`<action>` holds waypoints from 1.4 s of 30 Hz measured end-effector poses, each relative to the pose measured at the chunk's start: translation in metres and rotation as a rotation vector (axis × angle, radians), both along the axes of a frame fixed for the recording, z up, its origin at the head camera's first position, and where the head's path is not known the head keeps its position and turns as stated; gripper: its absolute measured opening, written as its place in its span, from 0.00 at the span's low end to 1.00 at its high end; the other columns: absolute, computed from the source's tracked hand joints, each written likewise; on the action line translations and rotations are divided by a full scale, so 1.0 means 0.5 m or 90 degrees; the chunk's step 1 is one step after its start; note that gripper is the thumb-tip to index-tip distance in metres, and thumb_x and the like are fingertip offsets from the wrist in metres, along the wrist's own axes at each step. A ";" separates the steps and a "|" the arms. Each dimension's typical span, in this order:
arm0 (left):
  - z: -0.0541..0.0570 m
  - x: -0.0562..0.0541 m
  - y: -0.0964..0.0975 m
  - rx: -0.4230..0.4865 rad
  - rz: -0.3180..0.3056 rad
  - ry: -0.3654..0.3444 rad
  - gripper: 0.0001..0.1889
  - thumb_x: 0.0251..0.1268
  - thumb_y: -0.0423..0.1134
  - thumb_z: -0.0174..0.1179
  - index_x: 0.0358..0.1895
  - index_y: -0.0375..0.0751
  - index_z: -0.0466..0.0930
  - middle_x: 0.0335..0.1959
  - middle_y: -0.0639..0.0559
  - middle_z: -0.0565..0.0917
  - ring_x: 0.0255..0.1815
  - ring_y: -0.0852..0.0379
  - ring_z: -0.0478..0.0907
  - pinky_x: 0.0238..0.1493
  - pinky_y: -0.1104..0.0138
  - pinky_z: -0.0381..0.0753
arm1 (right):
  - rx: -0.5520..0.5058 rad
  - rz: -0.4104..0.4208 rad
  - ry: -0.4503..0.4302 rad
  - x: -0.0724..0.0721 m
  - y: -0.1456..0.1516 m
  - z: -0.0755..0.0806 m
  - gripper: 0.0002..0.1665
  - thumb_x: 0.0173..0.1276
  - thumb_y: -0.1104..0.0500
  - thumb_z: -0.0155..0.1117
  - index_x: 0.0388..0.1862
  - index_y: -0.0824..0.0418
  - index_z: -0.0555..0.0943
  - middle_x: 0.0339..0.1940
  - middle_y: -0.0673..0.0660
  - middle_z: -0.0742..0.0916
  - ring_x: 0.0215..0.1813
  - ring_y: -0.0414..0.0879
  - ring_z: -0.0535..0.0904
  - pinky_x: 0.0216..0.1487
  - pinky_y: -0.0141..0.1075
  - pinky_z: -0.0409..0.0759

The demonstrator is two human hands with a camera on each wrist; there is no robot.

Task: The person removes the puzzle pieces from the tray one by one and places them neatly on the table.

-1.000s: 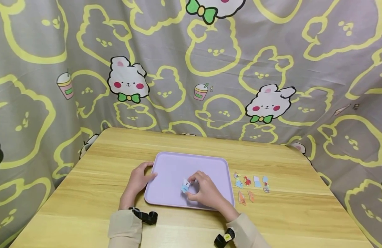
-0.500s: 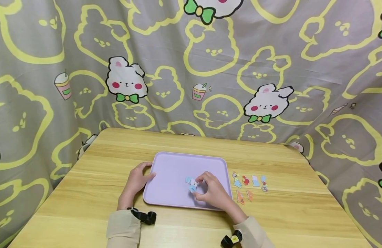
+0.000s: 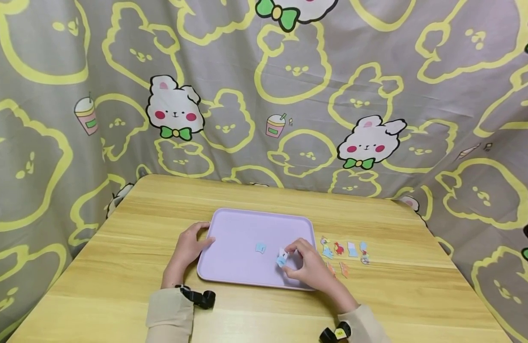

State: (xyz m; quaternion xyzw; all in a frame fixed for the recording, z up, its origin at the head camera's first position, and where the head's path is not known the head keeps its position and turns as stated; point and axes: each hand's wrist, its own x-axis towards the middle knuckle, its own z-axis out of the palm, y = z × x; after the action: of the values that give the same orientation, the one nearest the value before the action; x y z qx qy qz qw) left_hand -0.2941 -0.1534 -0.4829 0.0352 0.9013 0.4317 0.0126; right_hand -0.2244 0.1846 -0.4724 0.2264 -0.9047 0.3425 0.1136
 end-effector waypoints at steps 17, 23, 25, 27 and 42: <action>0.002 0.000 -0.002 -0.004 0.003 0.002 0.27 0.66 0.37 0.62 0.67 0.35 0.70 0.70 0.33 0.69 0.73 0.34 0.62 0.75 0.43 0.63 | 0.004 -0.017 0.011 0.016 0.083 0.000 0.22 0.48 0.61 0.77 0.42 0.55 0.79 0.36 0.48 0.80 0.34 0.41 0.70 0.33 0.27 0.72; 0.003 0.004 -0.004 -0.004 0.005 0.002 0.27 0.66 0.37 0.62 0.67 0.34 0.70 0.70 0.33 0.69 0.73 0.33 0.62 0.74 0.43 0.63 | 0.010 -0.022 0.022 0.023 0.107 0.001 0.23 0.47 0.60 0.78 0.43 0.56 0.79 0.34 0.51 0.79 0.32 0.39 0.68 0.31 0.24 0.67; 0.003 0.004 -0.004 -0.004 0.004 0.001 0.27 0.66 0.37 0.62 0.67 0.34 0.70 0.70 0.33 0.69 0.73 0.33 0.62 0.74 0.43 0.63 | 0.010 -0.020 0.035 0.025 0.117 -0.001 0.23 0.47 0.61 0.78 0.43 0.57 0.80 0.35 0.50 0.80 0.31 0.40 0.68 0.30 0.24 0.68; 0.003 0.004 -0.003 -0.004 0.005 0.000 0.27 0.66 0.37 0.62 0.67 0.35 0.70 0.70 0.33 0.69 0.73 0.33 0.62 0.74 0.43 0.63 | 0.010 -0.019 0.041 0.028 0.128 -0.003 0.23 0.47 0.62 0.78 0.43 0.57 0.80 0.36 0.49 0.81 0.31 0.40 0.68 0.30 0.24 0.68; 0.003 0.003 -0.002 -0.003 0.001 -0.002 0.27 0.66 0.37 0.62 0.67 0.35 0.69 0.70 0.33 0.69 0.73 0.33 0.62 0.75 0.43 0.62 | 0.022 -0.044 0.012 0.049 0.198 -0.013 0.22 0.49 0.65 0.76 0.44 0.56 0.80 0.39 0.48 0.80 0.30 0.36 0.67 0.28 0.25 0.68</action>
State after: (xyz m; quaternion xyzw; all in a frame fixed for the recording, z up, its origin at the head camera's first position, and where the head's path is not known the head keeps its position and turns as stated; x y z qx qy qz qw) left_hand -0.2926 -0.1541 -0.4812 0.0336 0.9023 0.4296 0.0140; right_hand -0.1998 0.2837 -0.4790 0.2001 -0.9168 0.3203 0.1302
